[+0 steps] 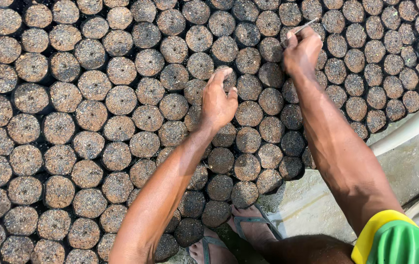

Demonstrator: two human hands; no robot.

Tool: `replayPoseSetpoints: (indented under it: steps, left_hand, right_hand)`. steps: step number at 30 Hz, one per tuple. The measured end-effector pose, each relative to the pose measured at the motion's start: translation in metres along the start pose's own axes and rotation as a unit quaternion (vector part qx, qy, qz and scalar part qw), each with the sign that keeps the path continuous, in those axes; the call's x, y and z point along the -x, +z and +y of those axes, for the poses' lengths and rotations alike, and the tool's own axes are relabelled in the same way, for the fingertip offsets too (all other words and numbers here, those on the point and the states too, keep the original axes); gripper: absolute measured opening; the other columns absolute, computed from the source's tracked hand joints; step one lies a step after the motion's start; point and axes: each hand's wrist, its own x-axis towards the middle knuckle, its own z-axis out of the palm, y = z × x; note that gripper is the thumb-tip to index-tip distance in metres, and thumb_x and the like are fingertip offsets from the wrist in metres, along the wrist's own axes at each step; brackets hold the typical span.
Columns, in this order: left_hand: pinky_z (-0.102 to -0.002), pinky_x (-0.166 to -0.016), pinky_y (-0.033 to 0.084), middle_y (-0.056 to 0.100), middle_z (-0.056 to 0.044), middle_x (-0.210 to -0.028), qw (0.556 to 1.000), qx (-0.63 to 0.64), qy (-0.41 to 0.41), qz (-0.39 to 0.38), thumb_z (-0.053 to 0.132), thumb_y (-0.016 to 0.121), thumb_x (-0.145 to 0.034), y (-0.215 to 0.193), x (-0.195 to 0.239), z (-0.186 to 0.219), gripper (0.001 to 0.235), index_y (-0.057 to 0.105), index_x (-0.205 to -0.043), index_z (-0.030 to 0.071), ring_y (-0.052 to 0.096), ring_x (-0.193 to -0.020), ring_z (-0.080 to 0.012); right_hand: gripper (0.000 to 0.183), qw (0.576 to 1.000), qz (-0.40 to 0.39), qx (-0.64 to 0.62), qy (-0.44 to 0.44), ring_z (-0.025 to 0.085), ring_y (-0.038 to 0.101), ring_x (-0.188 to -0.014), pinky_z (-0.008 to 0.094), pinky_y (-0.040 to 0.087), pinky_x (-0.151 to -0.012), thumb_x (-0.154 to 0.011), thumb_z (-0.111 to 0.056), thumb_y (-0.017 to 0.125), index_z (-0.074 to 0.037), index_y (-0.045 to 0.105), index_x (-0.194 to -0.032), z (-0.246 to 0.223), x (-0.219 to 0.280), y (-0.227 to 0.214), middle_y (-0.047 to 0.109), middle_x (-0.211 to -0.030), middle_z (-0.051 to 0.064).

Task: The person removes small weeds from the edge of a tray filled with round soil pellets. They then use a thin metal tool to poke holes in the pellets and insert small seedlings into the holes.

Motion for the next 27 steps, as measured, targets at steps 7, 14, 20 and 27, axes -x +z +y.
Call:
replayPoseSetpoints:
  steps: [7,14,20,27]
  left_hand:
    - [-0.043,-0.115,0.042,0.057,-0.02,-0.143,1.0,0.013,-0.006,-0.028,0.001,0.064,-0.092,0.011,-0.003,0.009,0.05,0.051,-0.14,-0.001,0.054,-0.136,-0.0326]
    - [-0.042,-0.112,0.046,0.057,-0.019,-0.141,0.999,0.021,-0.022,-0.019,0.002,0.064,-0.09,0.004,-0.001,0.001,0.05,0.052,-0.139,0.001,0.057,-0.133,-0.0316]
    - [-0.043,-0.11,0.048,0.063,-0.021,-0.135,0.999,0.013,0.026,0.043,0.003,0.067,-0.089,-0.002,0.009,-0.01,0.045,0.058,-0.133,-0.001,0.061,-0.128,-0.0351]
    - [-0.04,-0.106,0.052,0.063,-0.024,-0.135,0.994,0.002,0.04,0.098,0.005,0.063,-0.09,-0.018,0.039,-0.039,0.048,0.055,-0.137,-0.001,0.064,-0.124,-0.0371]
  right_hand:
    - [0.007,0.997,-0.067,0.003,-0.034,0.013,0.068,-0.067,0.029,0.059,-0.055,-0.1,-0.007,0.069,-0.004,0.075,-0.098,0.014,0.003,0.004,0.075,-0.085,0.01]
    - [0.009,0.994,-0.077,0.064,-0.041,0.014,0.064,-0.062,0.031,0.054,-0.048,-0.099,-0.007,0.073,-0.005,0.077,-0.091,0.041,0.002,0.022,0.072,-0.079,0.009]
    - [0.02,0.974,-0.033,-0.219,-0.038,0.01,0.056,-0.079,0.03,0.056,-0.066,-0.088,0.007,0.078,-0.003,0.062,-0.084,0.072,-0.009,0.053,0.062,-0.085,-0.003]
    - [0.022,0.938,0.015,0.138,-0.316,0.022,0.057,-0.077,0.039,0.048,-0.068,-0.095,0.003,0.074,0.005,0.056,-0.083,0.063,0.015,0.028,0.06,-0.082,0.011]
